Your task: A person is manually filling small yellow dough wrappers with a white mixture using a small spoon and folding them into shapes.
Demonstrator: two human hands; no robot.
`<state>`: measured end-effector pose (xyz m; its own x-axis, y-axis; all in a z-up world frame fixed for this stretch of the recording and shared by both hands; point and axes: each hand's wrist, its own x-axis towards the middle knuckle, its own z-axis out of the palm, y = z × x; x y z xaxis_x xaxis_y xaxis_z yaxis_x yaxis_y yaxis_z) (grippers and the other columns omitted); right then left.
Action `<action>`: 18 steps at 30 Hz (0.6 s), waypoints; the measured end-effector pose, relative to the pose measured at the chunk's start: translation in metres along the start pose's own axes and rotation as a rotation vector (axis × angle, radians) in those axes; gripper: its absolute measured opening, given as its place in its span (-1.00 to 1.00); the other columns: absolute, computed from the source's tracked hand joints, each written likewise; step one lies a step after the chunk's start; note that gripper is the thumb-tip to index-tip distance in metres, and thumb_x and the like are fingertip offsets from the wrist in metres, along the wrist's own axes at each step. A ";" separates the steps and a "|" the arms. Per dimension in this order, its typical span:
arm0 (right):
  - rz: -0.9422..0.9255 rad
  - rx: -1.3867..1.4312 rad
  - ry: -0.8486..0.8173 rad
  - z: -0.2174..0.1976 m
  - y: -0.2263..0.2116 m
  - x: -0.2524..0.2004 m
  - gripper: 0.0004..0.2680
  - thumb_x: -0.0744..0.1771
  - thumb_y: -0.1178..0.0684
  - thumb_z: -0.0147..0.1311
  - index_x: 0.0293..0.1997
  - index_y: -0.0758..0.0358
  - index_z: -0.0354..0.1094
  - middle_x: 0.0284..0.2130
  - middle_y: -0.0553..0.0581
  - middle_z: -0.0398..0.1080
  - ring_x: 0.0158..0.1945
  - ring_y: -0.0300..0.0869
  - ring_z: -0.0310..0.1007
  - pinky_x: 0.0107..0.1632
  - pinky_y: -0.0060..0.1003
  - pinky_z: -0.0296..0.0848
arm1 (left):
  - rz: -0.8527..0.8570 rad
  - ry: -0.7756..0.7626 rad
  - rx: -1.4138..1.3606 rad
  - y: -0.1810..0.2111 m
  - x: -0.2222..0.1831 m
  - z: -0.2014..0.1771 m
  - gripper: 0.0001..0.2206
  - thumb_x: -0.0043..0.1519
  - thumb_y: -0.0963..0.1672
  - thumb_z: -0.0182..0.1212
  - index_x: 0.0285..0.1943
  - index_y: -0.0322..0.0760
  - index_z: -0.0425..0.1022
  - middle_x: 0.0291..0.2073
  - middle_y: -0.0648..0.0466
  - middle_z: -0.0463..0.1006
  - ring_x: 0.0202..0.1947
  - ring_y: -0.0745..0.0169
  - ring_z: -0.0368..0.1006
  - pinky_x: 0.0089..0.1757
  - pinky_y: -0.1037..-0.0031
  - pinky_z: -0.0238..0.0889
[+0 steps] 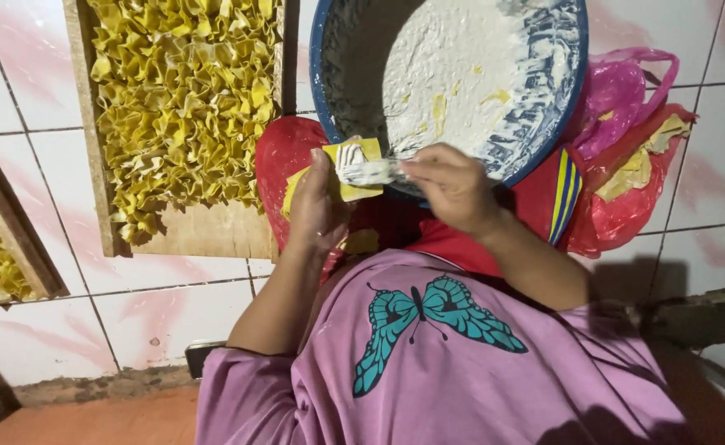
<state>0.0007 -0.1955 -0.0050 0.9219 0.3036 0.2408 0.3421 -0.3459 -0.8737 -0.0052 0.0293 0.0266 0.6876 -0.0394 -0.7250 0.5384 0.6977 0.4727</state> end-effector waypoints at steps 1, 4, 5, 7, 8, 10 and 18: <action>0.003 -0.001 0.001 0.005 -0.006 -0.001 -0.88 0.32 0.29 0.28 -0.12 0.25 0.63 -0.24 0.17 0.55 -0.33 -0.01 0.57 -0.25 -0.19 0.51 | -0.003 -0.001 0.001 -0.007 0.004 -0.006 -0.61 0.36 0.12 0.04 -0.02 -0.23 0.46 -0.05 -0.05 0.59 -0.13 0.13 0.58 0.05 -0.42 0.07; 0.033 -0.016 0.039 0.013 -0.020 -0.003 -0.87 0.32 0.31 0.26 -0.12 0.24 0.64 -0.27 0.18 0.54 -0.35 -0.01 0.56 -0.28 -0.20 0.51 | 0.016 0.052 -0.168 -0.015 0.009 -0.016 -0.60 0.38 0.06 0.07 -0.03 -0.39 0.49 -0.17 -0.23 0.64 -0.19 -0.03 0.66 -0.06 0.04 0.52; 0.034 -0.043 0.044 0.012 -0.022 -0.005 -0.87 0.33 0.30 0.26 -0.11 0.23 0.64 -0.27 0.15 0.54 -0.35 -0.04 0.56 -0.27 -0.23 0.52 | 0.001 0.076 -0.248 -0.008 0.006 -0.014 -0.60 0.36 0.04 0.10 0.00 -0.43 0.48 -0.15 -0.22 0.63 -0.17 -0.04 0.65 -0.07 0.07 0.54; 0.032 -0.071 0.050 0.009 -0.017 -0.012 -0.87 0.33 0.29 0.26 -0.09 0.22 0.65 -0.27 0.12 0.54 -0.35 -0.08 0.57 -0.26 -0.26 0.53 | -0.012 0.097 -0.328 0.003 0.005 -0.010 -0.60 0.35 0.03 0.13 0.02 -0.47 0.48 -0.13 -0.20 0.63 -0.16 -0.06 0.65 -0.07 0.10 0.56; 0.045 -0.078 0.050 0.008 -0.009 -0.018 -0.86 0.34 0.28 0.25 -0.06 0.22 0.64 -0.26 0.14 0.54 -0.34 -0.04 0.57 -0.26 -0.21 0.53 | -0.007 0.106 -0.396 0.008 0.008 -0.010 -0.61 0.34 0.01 0.14 0.02 -0.49 0.47 -0.13 -0.24 0.62 -0.15 -0.08 0.64 -0.06 0.09 0.57; 0.057 -0.086 0.045 0.003 -0.006 -0.019 -0.85 0.34 0.27 0.23 -0.03 0.23 0.63 -0.24 0.16 0.54 -0.33 0.01 0.57 -0.25 -0.15 0.53 | -0.002 0.117 -0.469 0.012 0.005 -0.010 -0.62 0.34 0.00 0.15 0.01 -0.50 0.47 -0.13 -0.27 0.62 -0.14 -0.11 0.64 -0.05 0.08 0.58; -0.109 0.023 0.046 0.019 -0.009 0.011 -0.92 0.31 0.21 0.35 -0.14 0.26 0.62 -0.25 0.16 0.44 -0.37 -0.11 0.49 -0.24 -0.24 0.51 | -0.018 -0.046 0.037 -0.032 0.019 -0.045 -0.57 0.35 0.14 0.07 -0.11 -0.30 0.42 -0.24 -0.10 0.52 -0.21 0.07 0.56 -0.17 0.12 0.53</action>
<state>0.0041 -0.1723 -0.0029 0.8869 0.2971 0.3537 0.4372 -0.2927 -0.8504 -0.0316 0.0380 -0.0244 0.6990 -0.0847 -0.7101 0.5678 0.6694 0.4791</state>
